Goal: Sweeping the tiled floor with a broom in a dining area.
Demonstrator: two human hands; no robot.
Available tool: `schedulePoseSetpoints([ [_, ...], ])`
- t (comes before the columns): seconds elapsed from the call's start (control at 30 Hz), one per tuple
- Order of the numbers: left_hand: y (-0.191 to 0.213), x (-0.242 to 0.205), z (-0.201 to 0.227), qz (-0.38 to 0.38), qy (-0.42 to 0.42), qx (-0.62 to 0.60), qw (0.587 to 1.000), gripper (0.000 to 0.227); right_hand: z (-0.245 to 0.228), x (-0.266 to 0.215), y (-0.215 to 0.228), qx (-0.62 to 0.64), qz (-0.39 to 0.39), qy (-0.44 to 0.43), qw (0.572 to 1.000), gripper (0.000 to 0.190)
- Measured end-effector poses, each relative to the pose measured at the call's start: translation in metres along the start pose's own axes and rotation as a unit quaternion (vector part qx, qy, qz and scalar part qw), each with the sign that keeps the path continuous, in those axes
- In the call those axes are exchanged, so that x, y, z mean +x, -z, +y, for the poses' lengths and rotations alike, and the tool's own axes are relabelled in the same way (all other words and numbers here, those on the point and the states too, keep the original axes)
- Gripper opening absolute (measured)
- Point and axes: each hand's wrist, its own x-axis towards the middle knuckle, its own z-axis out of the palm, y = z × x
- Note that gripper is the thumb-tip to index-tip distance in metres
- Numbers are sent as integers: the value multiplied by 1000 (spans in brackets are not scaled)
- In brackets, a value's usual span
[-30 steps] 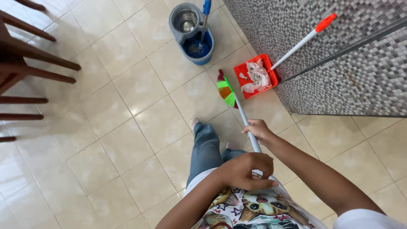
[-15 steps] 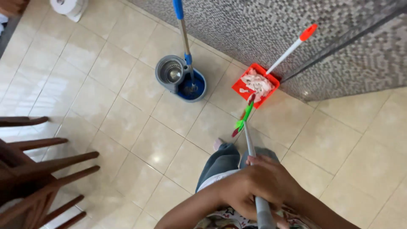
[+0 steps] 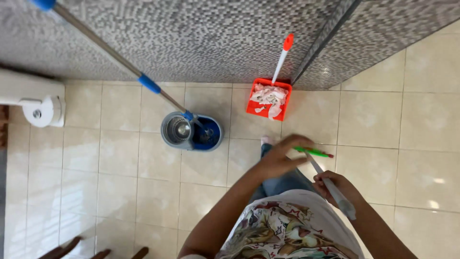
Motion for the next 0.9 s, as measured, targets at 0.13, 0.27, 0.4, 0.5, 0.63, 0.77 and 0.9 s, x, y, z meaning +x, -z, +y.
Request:
schedulePoseSetpoints([
  [0.13, 53, 99, -109, 118, 43, 129, 984, 41, 3, 51, 18, -27, 33, -28, 999, 20],
  [0.27, 103, 193, -153, 249, 4, 255, 934, 70, -10, 70, 31, 138, 122, 26, 982, 16],
  [0.4, 139, 248, -197, 285, 16, 268, 920, 85, -16, 98, 89, 278, 135, 32, 951, 34],
  [0.5, 159, 270, -262, 253, 57, 234, 937, 68, -9, 112, 153, 328, -36, 98, 939, 22],
  [0.63, 179, 269, -277, 198, 131, 252, 938, 48, -8, 70, 143, 260, 84, 70, 959, 29],
  [0.77, 198, 260, -288, 140, 71, 325, 932, 38, -17, 13, 78, 146, 216, 81, 962, 29],
  [0.9, 215, 236, -240, 116, -5, 294, 949, 39, -24, 19, 59, 172, 248, 98, 948, 27],
])
